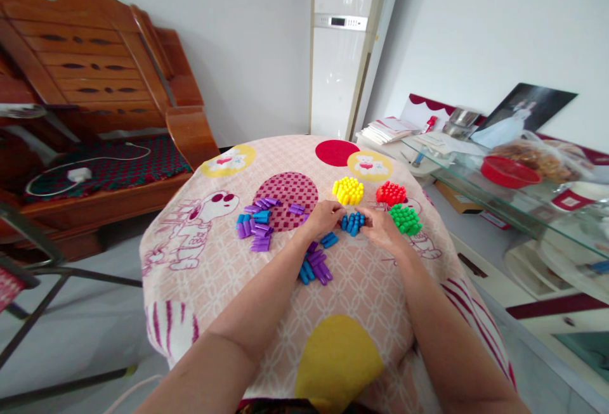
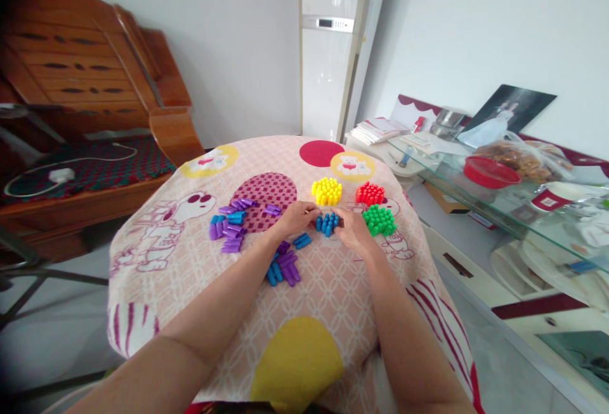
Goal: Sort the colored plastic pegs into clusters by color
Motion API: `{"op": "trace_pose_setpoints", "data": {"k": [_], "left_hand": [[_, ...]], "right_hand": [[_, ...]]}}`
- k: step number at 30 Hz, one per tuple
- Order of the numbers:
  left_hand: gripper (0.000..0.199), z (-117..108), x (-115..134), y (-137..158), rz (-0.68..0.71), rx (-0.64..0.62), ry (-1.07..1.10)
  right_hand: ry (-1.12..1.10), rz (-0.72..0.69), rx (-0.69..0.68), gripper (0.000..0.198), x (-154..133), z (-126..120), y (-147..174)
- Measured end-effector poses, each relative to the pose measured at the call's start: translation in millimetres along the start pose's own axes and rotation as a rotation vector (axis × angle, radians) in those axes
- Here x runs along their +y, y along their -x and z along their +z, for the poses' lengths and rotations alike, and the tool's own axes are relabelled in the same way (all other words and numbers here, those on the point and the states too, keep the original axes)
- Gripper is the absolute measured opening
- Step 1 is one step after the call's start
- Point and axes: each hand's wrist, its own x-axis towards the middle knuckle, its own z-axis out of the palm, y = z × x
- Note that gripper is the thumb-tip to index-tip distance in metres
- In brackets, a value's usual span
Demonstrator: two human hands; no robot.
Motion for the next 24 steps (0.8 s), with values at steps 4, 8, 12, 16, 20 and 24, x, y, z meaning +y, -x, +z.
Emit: {"op": "trace_pose_setpoints", "data": {"k": [4, 8, 12, 16, 20, 24], "left_hand": [[0.024, 1.4, -0.1, 0.8, -0.013, 0.023, 0.046], [0.025, 0.3, 4.0, 2.8, -0.032, 0.008, 0.047], [0.027, -19.4, 6.9, 5.8, -0.018, 0.025, -0.060], [0.025, -69.3, -8.8, 18.3, -0.023, 0.088, -0.319], [0.020, -120.5, -47.3, 40.8, -0.203, 0.105, -0.617], [0.030, -143.4, -80.6, 56.5, -0.256, -0.032, -0.662]], "right_hand": [[0.000, -0.014, 0.004, 0.061, 1.1, 0.4, 0.0], [-0.040, -0.019, 0.009, 0.061, 1.4, 0.7, 0.0], [-0.074, 0.005, -0.001, 0.064, 0.5, 0.1, 0.6], [-0.083, -0.003, -0.001, 0.064, -1.6, -1.0, 1.4], [-0.052, -0.017, 0.008, 0.061, -2.7, -1.3, 1.2], [-0.024, -0.009, 0.005, 0.060, -1.5, -0.8, 0.2]]}}
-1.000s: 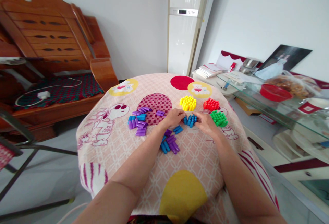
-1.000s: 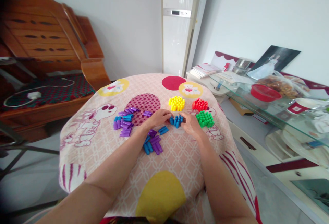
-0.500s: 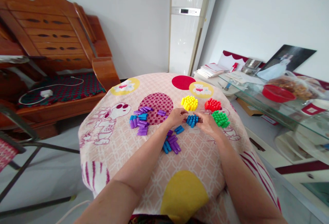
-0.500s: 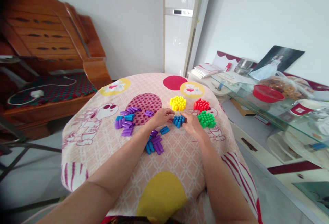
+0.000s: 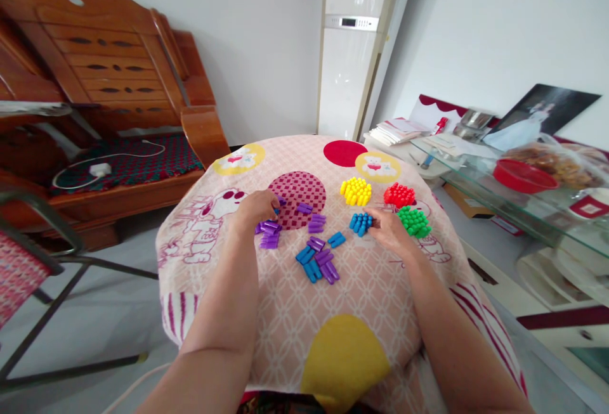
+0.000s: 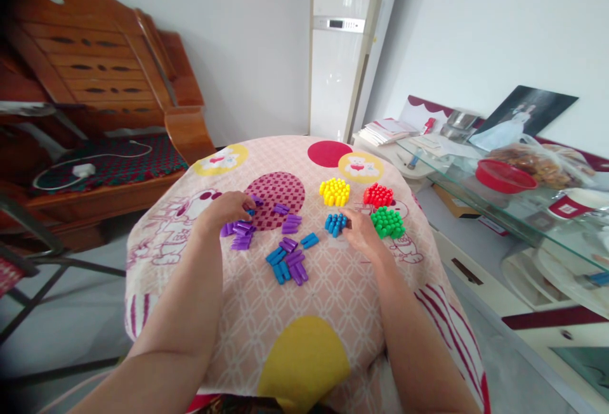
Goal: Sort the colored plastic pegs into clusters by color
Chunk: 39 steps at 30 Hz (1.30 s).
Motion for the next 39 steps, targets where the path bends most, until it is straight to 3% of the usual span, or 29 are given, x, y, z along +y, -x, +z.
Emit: {"op": "trace_pose_setpoints", "data": {"k": [3, 8, 15, 19, 22, 24, 28, 33, 39], "left_hand": [[0.038, 1.9, -6.7, 0.7, 0.006, -0.048, -0.006], [0.038, -1.1, 2.0, 2.2, -0.021, -0.113, -0.005], [0.030, -8.1, 17.3, 5.3, -0.117, 0.088, 0.169], [0.030, -8.3, 59.1, -2.0, -0.011, 0.203, 0.448], [0.024, 3.8, 106.4, -12.3, 0.185, 0.109, 0.564], [0.024, 16.0, 135.8, -19.6, 0.232, 0.023, 0.562], [0.030, 39.6, 171.1, -30.2, 0.279, 0.036, 0.378], [0.036, 53.0, 176.5, -33.8, 0.227, 0.095, 0.308], [0.030, 55.9, 169.7, -37.8, 0.239, 0.104, 0.497]], "right_hand": [[-0.005, -0.005, -0.005, 0.060, 1.1, 0.2, -0.4], [-0.030, -0.017, -0.006, 0.063, 1.9, 0.2, 0.0], [-0.072, -0.009, -0.001, 0.063, 4.0, 1.1, -0.7], [-0.053, -0.012, 0.000, 0.062, 6.0, 2.4, -1.5], [-0.034, -0.016, -0.004, 0.063, 6.7, 3.1, -1.8], [-0.023, -0.011, -0.013, 0.064, 6.2, 2.9, -1.7], [-0.008, -0.038, -0.020, 0.066, 3.7, 0.4, -1.2], [0.036, -0.047, -0.015, 0.065, 0.6, -1.2, -0.3], [0.036, -0.032, -0.006, 0.065, 0.0, 0.4, -0.1]]}}
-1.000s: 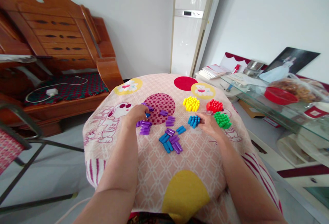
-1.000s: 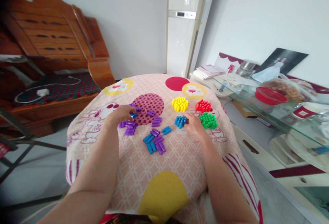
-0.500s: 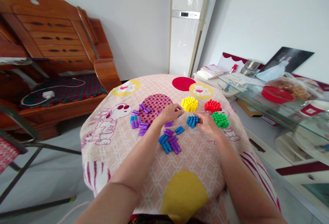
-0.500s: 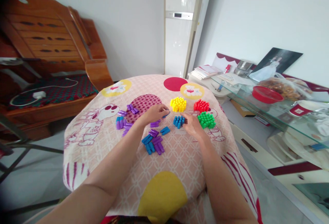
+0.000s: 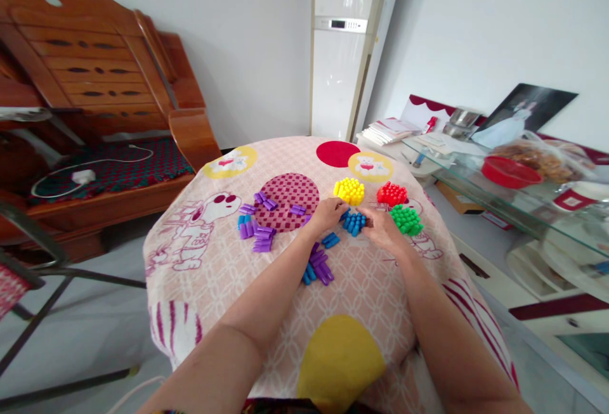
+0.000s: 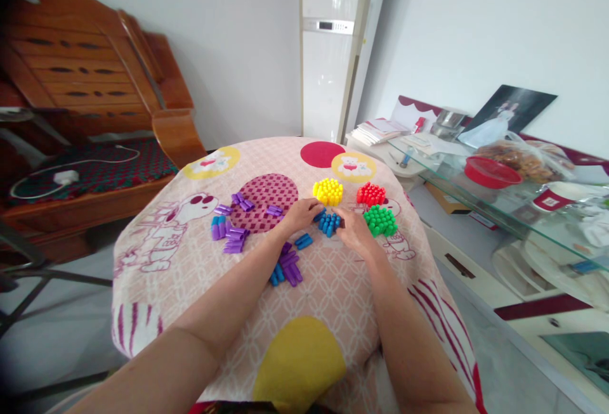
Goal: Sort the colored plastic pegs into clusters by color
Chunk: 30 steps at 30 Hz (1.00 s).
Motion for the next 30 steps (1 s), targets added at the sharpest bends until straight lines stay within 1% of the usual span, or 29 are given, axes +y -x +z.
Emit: {"op": "trace_pose_setpoints", "data": {"k": [3, 7, 9, 12, 18, 23, 27, 30], "left_hand": [[0.023, 0.6, -6.1, -1.7, 0.016, -0.015, 0.140], [0.036, 1.6, -12.9, -1.5, 0.056, -0.097, 0.265], [0.036, 1.7, -13.3, -0.2, 0.066, -0.081, 0.250], [0.031, -0.6, -10.2, 2.1, 0.062, -0.006, 0.197], [0.026, -13.5, -3.1, 3.5, 0.050, 0.112, 0.056], [0.030, -10.3, -2.3, 3.8, 0.116, 0.051, 0.032], [0.035, -5.4, -4.2, 2.8, 0.086, 0.027, 0.039], [0.032, -6.4, -6.7, 2.1, 0.091, -0.031, 0.073]], "right_hand": [[-0.009, -0.005, -0.006, 0.066, 0.2, 0.0, -0.2], [-0.003, -0.009, 0.004, 0.065, 0.5, 0.0, -0.1], [-0.007, -0.014, 0.003, 0.065, 0.6, 0.0, 0.0], [-0.009, -0.007, -0.001, 0.064, 0.8, 0.2, 0.0], [-0.012, 0.009, 0.011, 0.064, 3.6, 2.2, -0.1], [-0.025, 0.020, 0.004, 0.063, 3.0, 1.6, -0.3], [-0.028, 0.027, -0.007, 0.065, 0.4, -0.1, -0.5], [-0.017, 0.036, -0.006, 0.064, -0.9, -0.4, -0.4]]}}
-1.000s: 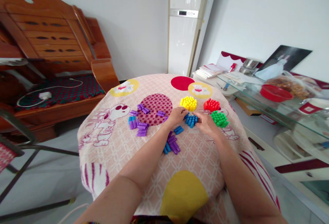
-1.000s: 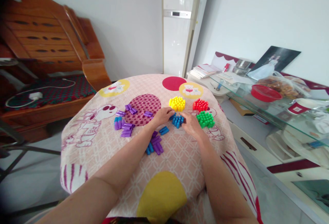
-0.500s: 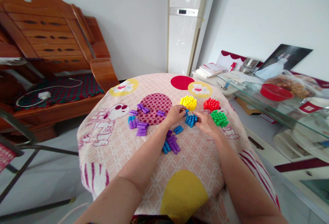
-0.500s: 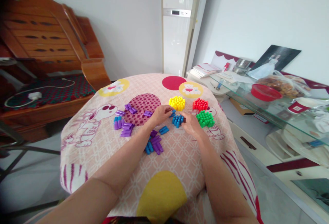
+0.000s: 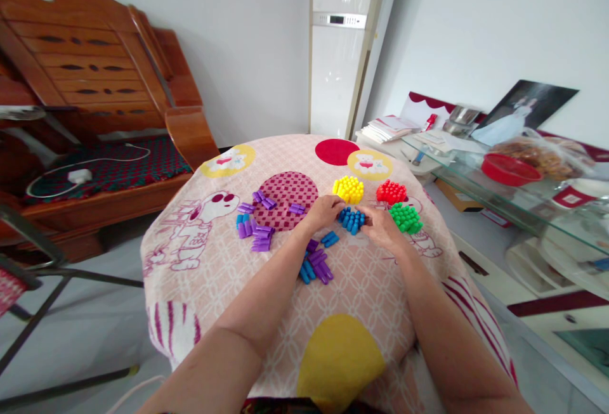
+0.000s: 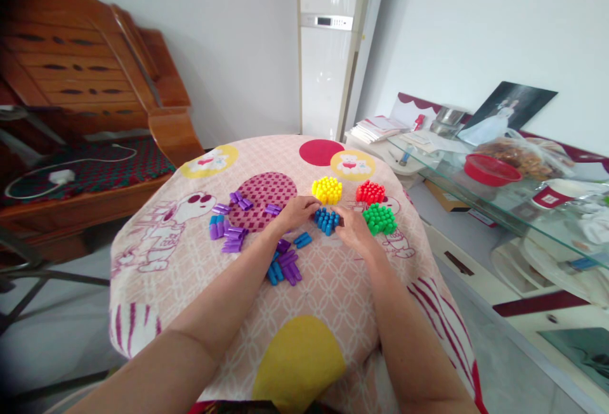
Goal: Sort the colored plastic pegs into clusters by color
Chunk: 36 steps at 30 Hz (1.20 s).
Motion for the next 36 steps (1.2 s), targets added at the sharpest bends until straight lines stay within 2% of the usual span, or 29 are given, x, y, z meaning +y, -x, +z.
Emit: {"op": "trace_pose_setpoints", "data": {"k": [6, 9, 12, 14, 17, 20, 23, 26, 30, 33, 36], "left_hand": [[0.036, -0.8, -1.1, -0.2, 0.016, -0.104, 0.073], [0.038, -1.4, 0.5, 1.3, 0.033, -0.084, 0.047], [0.039, -13.1, -0.2, 5.3, -0.005, -0.026, 0.008], [0.040, -31.5, -4.5, 10.3, -0.036, 0.032, -0.016], [0.034, -73.3, -19.9, 24.2, -0.113, 0.158, -0.089], [0.023, -116.0, -46.5, 46.0, -0.377, 0.320, -0.257], [0.017, -140.9, -79.1, 70.1, -0.569, 0.342, -0.341], [0.038, -145.0, -107.6, 88.0, -0.668, 0.276, -0.366], [0.051, -140.4, -126.8, 97.3, -0.616, 0.231, -0.318], [0.052, -143.2, -124.2, 98.6, -0.611, 0.235, -0.295], [0.048, -147.7, -104.7, 94.9, -0.578, 0.350, -0.264]], "right_hand": [[-0.001, -0.052, 0.006, 0.065, 2.0, 0.8, 0.5], [-0.020, -0.059, 0.014, 0.065, 4.1, 1.5, 0.5], [-0.073, -0.055, 0.000, 0.065, 6.4, 2.4, 0.2], [-0.118, -0.058, -0.006, 0.064, 7.6, 3.2, 0.0], [-0.145, -0.062, 0.002, 0.062, 7.8, 3.7, 0.4], [-0.130, -0.050, 0.001, 0.062, 6.2, 3.0, 1.0], [-0.108, -0.038, -0.007, 0.064, 5.5, 2.1, 0.8], [-0.104, -0.047, -0.002, 0.065, 6.5, 2.2, 0.1], [-0.121, -0.061, -0.006, 0.066, 6.5, 2.3, 0.9], [-0.132, -0.062, -0.006, 0.065, 4.6, 1.7, 2.2], [-0.117, -0.041, 0.001, 0.065, 3.1, 1.4, 2.0]]}}
